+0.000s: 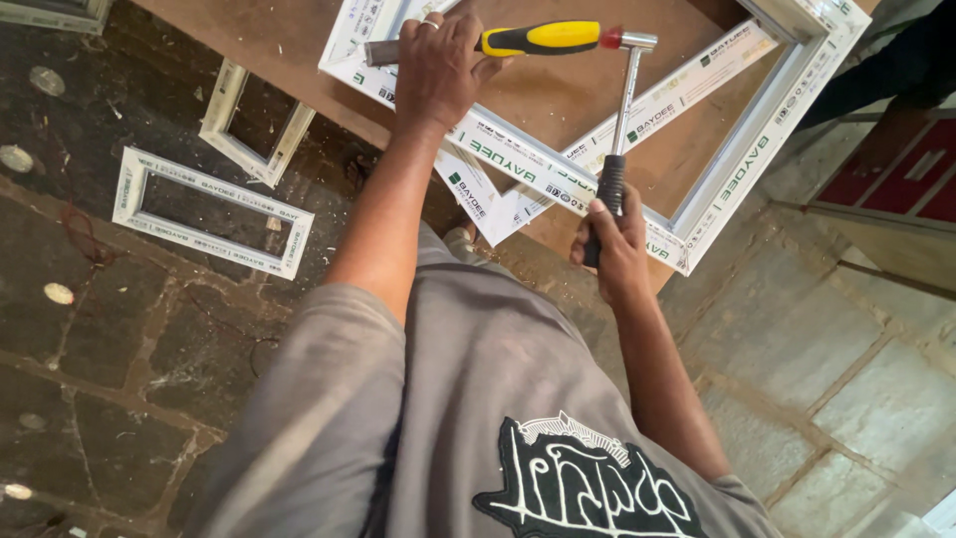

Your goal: The person assembles a white window frame by joining profile pieces on a workbench. They use a rubber mallet to tap the corners together and a utility knife to trim excess material from the joints. The person repeatedly repositions the frame and trims different corners throughout the clip.

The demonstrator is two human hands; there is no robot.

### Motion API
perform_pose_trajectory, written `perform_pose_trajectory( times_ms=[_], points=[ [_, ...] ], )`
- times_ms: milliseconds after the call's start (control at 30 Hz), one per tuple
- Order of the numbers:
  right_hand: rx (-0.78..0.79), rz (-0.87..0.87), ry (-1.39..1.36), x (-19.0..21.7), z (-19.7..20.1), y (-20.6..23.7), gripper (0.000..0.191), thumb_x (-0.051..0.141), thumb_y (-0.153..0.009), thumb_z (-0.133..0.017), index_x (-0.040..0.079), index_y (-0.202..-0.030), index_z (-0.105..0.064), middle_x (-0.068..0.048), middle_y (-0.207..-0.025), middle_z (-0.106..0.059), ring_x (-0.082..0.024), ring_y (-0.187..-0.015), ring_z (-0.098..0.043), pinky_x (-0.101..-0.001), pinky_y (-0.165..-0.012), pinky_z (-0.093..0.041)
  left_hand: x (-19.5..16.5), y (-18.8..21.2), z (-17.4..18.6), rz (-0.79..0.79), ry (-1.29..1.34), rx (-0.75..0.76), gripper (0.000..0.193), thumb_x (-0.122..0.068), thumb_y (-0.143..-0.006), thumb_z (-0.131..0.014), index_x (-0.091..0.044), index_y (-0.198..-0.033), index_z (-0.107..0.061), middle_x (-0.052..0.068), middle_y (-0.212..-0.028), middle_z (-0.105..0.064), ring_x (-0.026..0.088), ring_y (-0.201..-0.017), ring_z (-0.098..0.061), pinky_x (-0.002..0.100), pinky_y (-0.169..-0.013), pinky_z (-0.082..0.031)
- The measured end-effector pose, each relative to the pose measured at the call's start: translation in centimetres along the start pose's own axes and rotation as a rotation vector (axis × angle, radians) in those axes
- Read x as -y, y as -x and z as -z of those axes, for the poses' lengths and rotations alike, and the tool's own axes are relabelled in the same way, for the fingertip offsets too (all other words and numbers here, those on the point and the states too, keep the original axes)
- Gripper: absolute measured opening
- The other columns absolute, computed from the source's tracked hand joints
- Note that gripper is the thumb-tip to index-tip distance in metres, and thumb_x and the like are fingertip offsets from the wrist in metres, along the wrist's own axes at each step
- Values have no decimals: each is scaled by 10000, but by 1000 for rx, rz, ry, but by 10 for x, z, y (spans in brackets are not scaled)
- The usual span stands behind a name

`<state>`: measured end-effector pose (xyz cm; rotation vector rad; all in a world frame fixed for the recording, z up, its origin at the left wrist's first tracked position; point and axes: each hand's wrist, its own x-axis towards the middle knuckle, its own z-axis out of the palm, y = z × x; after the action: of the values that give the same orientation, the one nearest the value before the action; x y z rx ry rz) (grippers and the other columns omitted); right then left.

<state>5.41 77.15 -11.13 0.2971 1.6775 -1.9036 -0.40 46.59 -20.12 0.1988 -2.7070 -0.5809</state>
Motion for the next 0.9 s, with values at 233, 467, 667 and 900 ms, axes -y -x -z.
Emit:
perform_pose_trajectory(
  times_ms=[233, 467, 667, 900],
  points=[
    [-56, 27, 33, -2, 2, -2, 279, 191, -1083, -546, 114, -1301, -390, -64, -777, -555, -174, -568, -588, -301, -480, -497, -1, 3, 3, -32, 30, -22, 445, -565, -956, -751, -142, -975, -614, 20, -912, -658, 255, -939, -588, 451, -866, -385],
    [-28, 50, -65, -2, 5, -4, 217, 196, -1113, -524, 120, -1244, -369, -64, -810, -551, -171, -595, -580, -308, -515, -505, 2, 4, 3, -67, 18, -67, 462, -566, -970, -738, -127, -978, -594, 36, -928, -638, 276, -951, -578, 450, -872, -382],
    [-46, 38, -56, -4, 3, -6, 246, 206, -1113, -515, 112, -1315, -412, -63, -814, -547, -171, -596, -561, -310, -511, -495, 0, 4, 2, -37, 22, -24, 473, -572, -973, -738, -126, -949, -584, 41, -897, -626, 282, -940, -576, 459, -871, -373],
    [44, -84, -67, 0, 8, -4, 313, 188, -1109, -538, 95, -1380, -413, -72, -813, -548, -174, -612, -571, -312, -535, -507, 1, 4, 2, -41, -20, -45, 467, -549, -914, -766, -119, -985, -599, 51, -921, -647, 263, -943, -581, 453, -890, -375]
  ],
)
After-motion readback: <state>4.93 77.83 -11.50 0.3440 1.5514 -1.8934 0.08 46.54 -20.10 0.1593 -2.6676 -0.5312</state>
